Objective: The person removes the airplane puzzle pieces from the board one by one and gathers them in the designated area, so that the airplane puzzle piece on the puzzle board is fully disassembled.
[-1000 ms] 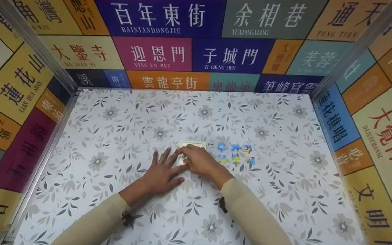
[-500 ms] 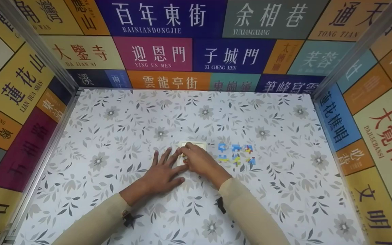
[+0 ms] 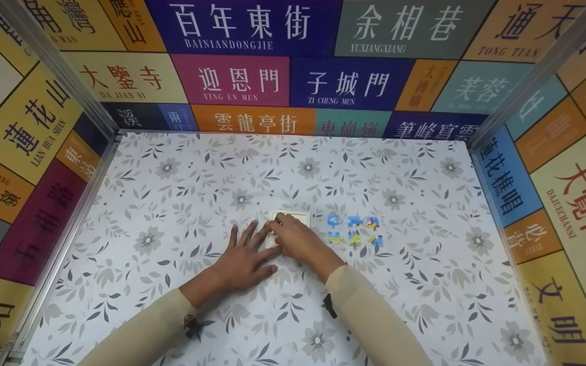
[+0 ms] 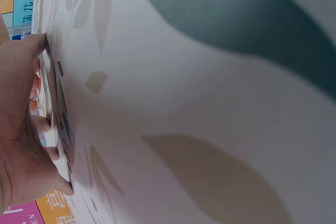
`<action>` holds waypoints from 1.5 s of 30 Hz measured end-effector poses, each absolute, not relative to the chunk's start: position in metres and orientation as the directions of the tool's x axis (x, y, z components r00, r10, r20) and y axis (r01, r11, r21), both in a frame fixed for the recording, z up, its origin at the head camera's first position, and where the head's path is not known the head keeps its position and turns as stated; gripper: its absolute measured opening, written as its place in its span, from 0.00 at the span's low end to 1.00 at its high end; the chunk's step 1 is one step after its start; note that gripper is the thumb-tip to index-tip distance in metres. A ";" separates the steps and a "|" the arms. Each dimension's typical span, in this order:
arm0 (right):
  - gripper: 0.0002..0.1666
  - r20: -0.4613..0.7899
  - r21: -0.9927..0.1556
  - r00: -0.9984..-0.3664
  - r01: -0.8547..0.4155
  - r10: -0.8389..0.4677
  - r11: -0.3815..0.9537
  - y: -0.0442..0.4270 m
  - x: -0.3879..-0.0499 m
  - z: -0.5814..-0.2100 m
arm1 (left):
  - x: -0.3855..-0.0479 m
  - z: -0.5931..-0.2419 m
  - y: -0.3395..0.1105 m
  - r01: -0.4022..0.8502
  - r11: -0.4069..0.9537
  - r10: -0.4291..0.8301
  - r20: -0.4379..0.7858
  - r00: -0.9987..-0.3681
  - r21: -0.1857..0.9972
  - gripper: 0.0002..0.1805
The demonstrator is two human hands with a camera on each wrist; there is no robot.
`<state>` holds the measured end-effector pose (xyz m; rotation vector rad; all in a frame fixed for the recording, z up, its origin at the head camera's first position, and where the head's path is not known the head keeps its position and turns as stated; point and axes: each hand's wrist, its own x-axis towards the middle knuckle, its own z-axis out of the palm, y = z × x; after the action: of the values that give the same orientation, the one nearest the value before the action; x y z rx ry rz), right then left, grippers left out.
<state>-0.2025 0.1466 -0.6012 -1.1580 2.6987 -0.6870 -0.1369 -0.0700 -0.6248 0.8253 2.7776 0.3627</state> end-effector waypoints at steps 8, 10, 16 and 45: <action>0.23 0.052 -0.448 -0.702 -0.651 -0.710 0.612 0.151 -0.202 -0.598 | -0.136 -0.622 -0.069 0.505 0.812 0.560 -0.147 -0.815 0.293 0.33; 0.24 0.048 -0.452 -0.708 -0.644 -0.705 0.617 0.152 -0.203 -0.598 | -0.136 -0.621 -0.068 0.507 0.811 0.562 -0.147 -0.814 0.293 0.33; 0.20 0.077 -0.456 -0.703 -0.656 -0.707 0.602 0.159 -0.207 -0.592 | -0.139 -0.620 -0.066 0.515 0.807 0.568 -0.143 -0.810 0.288 0.33; 0.14 0.112 -0.468 -0.749 -0.620 -0.653 0.630 0.253 -0.184 -0.580 | -0.137 -0.624 -0.069 0.520 0.803 0.570 -0.118 -0.813 0.291 0.41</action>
<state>-0.1836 0.2533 -0.5797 -1.0851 2.7744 -0.7566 -0.1373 -0.0691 -0.6239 0.8533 2.7909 0.3645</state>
